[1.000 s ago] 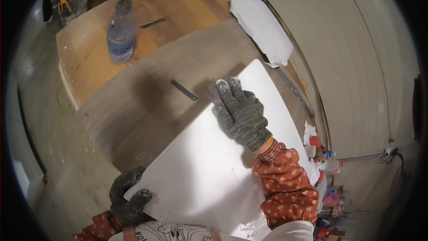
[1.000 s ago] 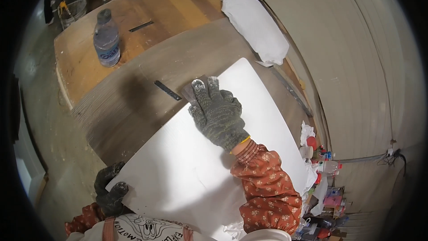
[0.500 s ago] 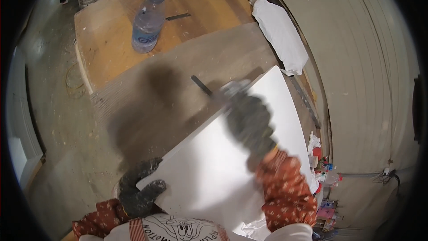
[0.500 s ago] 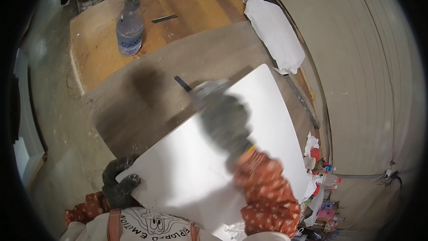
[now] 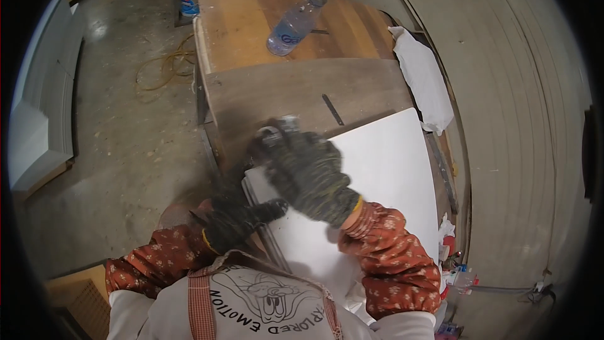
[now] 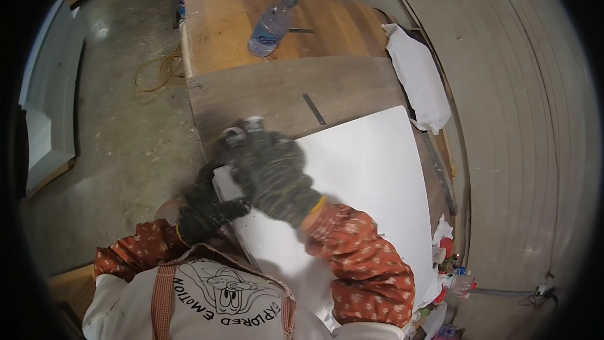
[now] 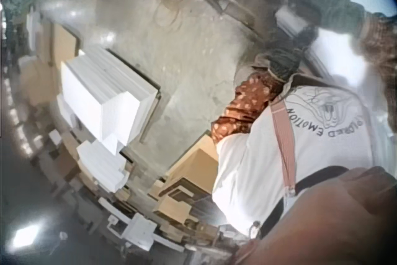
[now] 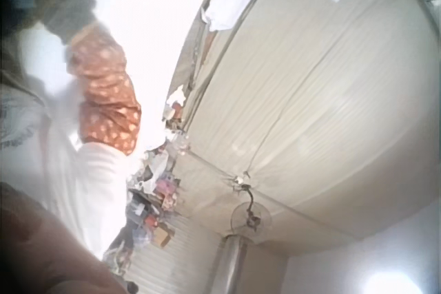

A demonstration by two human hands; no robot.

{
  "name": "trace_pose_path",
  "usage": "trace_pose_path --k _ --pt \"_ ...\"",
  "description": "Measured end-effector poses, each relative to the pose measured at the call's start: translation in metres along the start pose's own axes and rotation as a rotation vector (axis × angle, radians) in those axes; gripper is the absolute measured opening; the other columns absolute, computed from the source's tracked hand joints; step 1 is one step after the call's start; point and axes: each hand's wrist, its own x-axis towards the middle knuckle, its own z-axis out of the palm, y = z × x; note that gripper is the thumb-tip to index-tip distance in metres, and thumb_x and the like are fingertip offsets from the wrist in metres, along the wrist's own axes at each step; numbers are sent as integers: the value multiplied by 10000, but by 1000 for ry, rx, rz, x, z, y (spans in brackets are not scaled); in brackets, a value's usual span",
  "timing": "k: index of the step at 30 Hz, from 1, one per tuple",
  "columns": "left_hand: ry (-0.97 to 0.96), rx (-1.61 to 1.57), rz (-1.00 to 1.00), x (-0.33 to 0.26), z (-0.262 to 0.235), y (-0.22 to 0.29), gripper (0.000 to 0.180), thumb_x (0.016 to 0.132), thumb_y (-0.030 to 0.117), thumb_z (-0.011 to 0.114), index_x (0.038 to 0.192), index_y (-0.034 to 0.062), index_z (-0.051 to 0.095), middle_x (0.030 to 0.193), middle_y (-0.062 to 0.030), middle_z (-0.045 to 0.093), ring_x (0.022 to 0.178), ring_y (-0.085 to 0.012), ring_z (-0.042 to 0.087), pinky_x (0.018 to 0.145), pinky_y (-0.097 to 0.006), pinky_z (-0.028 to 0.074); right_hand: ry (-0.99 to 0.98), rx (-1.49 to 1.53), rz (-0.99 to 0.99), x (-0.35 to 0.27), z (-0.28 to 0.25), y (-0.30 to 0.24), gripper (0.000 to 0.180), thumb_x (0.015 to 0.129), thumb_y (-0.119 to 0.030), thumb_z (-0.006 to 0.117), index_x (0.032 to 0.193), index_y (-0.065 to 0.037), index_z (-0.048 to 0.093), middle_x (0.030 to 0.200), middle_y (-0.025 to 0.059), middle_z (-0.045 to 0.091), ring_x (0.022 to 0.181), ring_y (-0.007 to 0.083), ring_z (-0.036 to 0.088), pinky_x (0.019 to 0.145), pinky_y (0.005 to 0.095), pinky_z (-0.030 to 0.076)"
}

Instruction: The person wipes a white board with a cloth, applies liquid from a bottle, and continues wiping the board and its edges before stacking it with other boards.

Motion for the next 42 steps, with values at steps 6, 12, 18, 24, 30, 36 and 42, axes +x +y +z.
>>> trace_pose_path --k 6,12,18,24,30,36,42 --pt "95 882 380 7 -54 -137 661 767 97 786 1312 21 419 1225 -124 563 1100 -206 577 907 -335 519 172 314 332 -38 23 119 384 854 -241 563 1204 -83 563 1120 164 625 896 360 634 777 480 510" --pt "34 -99 365 30 -42 -85 674 762 96 791 1315 13 413 1229 -119 556 1106 -194 572 898 -320 524 187 138 -21 14 30 10 411 849 -197 555 1253 -121 572 1214 159 604 965 340 615 823 437 499" --pt "167 183 369 16 -38 -52 771 704 141 849 1296 -48 393 1169 -123 552 1063 -181 559 868 -284 521 68 133 -238 10 11 35 494 890 -275 558 1336 -68 515 1327 174 527 1102 335 574 901 424 487" --pt "197 -613 314 25 -27 -72 745 716 116 832 1311 -6 400 1183 -149 546 892 -180 626 763 -258 566 28 89 -308 36 5 -16 420 924 -310 490 1288 -109 552 1280 234 532 1069 399 566 868 478 478" --pt "229 201 414 34 -45 -82 895 664 245 879 1351 -1 361 1169 -141 533 1046 -223 550 940 -351 473 59 -21 -383 22 12 42 471 904 -382 503 1244 -65 581 1314 208 516 1067 346 591 874 452 501" --pt "237 -27 368 28 -44 -79 889 645 277 887 1325 5 384 1220 -166 544 1104 -214 562 933 -359 488 107 20 -517 47 16 -14 470 945 -436 434 1285 -137 561 1340 228 486 1093 361 551 933 506 434" --pt "327 331 383 36 -40 -85 971 636 203 893 1384 -16 315 1270 -179 500 1153 -230 517 948 -338 480 135 -1 -371 9 37 67 469 972 -426 346 1318 -165 524 1314 190 518 1038 362 596 934 465 450"
